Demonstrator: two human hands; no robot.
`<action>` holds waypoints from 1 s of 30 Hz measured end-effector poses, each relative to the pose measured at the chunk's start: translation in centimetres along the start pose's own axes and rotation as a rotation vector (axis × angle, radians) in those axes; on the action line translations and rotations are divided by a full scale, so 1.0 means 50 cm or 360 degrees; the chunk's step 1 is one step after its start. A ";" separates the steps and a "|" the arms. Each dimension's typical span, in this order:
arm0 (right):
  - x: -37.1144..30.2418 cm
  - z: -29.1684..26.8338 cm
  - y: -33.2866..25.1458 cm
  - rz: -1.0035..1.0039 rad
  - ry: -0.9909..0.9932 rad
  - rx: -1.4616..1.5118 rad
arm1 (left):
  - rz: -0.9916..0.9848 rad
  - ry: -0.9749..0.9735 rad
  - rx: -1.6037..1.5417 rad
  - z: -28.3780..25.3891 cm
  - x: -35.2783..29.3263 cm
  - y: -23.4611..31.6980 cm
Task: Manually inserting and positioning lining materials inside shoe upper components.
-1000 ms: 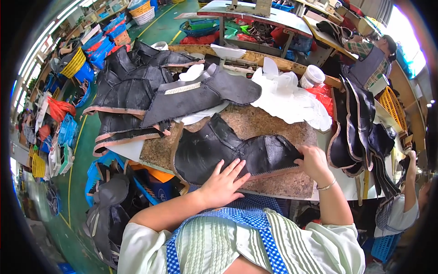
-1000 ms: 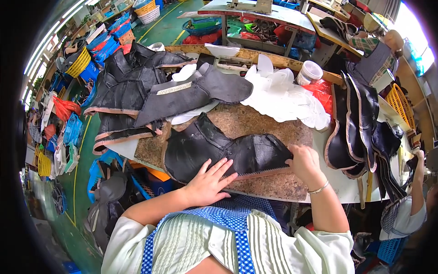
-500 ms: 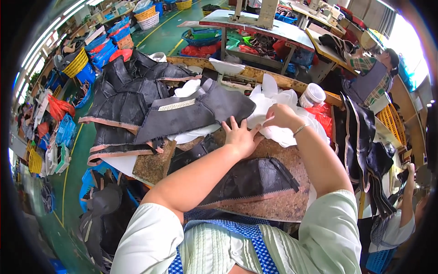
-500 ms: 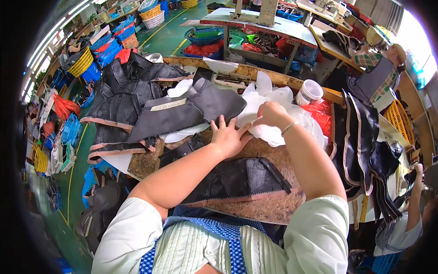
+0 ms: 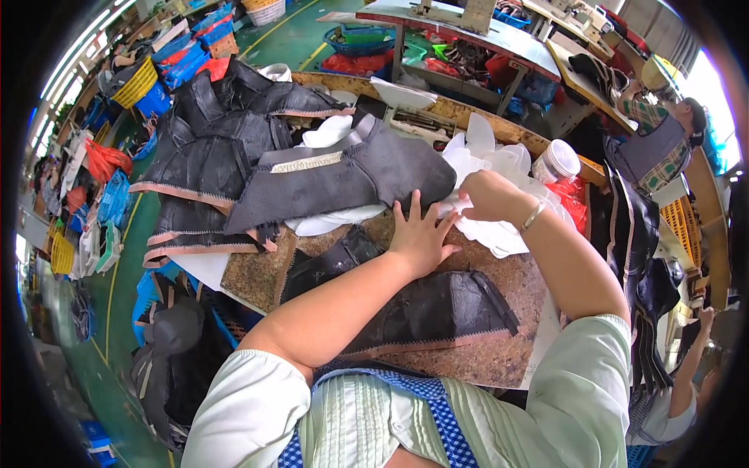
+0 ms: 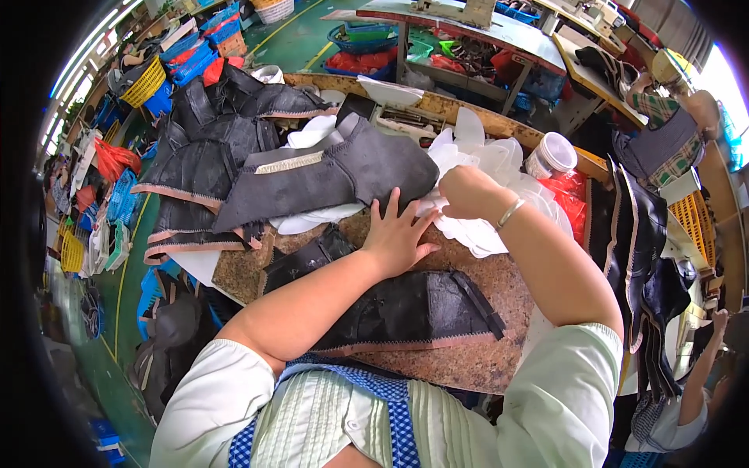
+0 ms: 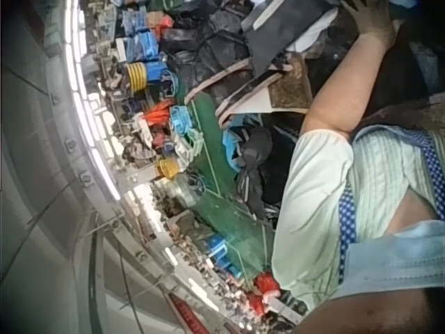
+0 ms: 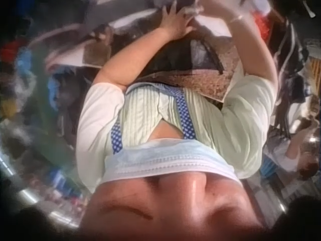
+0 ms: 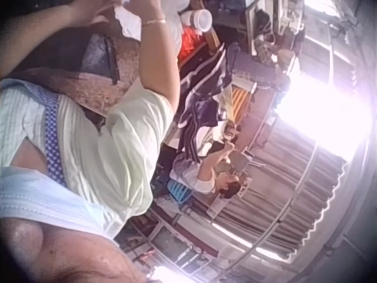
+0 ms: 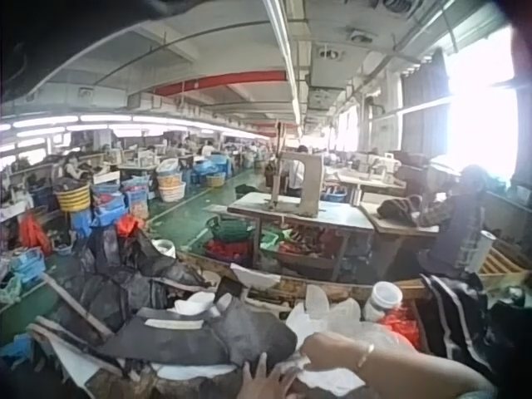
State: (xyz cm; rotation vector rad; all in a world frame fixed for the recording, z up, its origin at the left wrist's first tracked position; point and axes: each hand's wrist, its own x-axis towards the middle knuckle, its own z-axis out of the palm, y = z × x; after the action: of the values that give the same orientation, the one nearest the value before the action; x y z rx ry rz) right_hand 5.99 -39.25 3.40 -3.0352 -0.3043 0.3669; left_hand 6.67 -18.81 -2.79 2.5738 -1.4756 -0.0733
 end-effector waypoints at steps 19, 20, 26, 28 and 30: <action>0.034 0.028 -0.070 0.0507 0.0105 -0.0184 | -0.0034 -0.0175 0.0121 -0.025 0.017 0.014; 0.037 0.029 -0.073 0.0509 0.0109 -0.0182 | -0.0032 -0.0176 0.0125 -0.025 0.017 0.013; 0.036 0.041 -0.085 0.0441 0.0154 -0.0437 | -0.0029 -0.0249 0.0151 -0.035 0.029 0.016; 0.031 0.051 -0.088 0.0440 0.0192 -0.0545 | 0.0038 -0.0165 0.0116 -0.033 0.031 0.011; 0.027 0.085 -0.092 0.0450 0.0344 -0.0567 | 0.0018 -0.0182 0.0128 -0.024 0.032 0.007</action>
State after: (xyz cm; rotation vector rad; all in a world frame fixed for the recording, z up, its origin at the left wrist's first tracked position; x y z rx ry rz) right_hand 5.38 -34.28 -0.61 -3.4345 0.0862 -0.0093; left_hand 7.32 -20.21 -1.49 2.6652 -1.5626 -0.1661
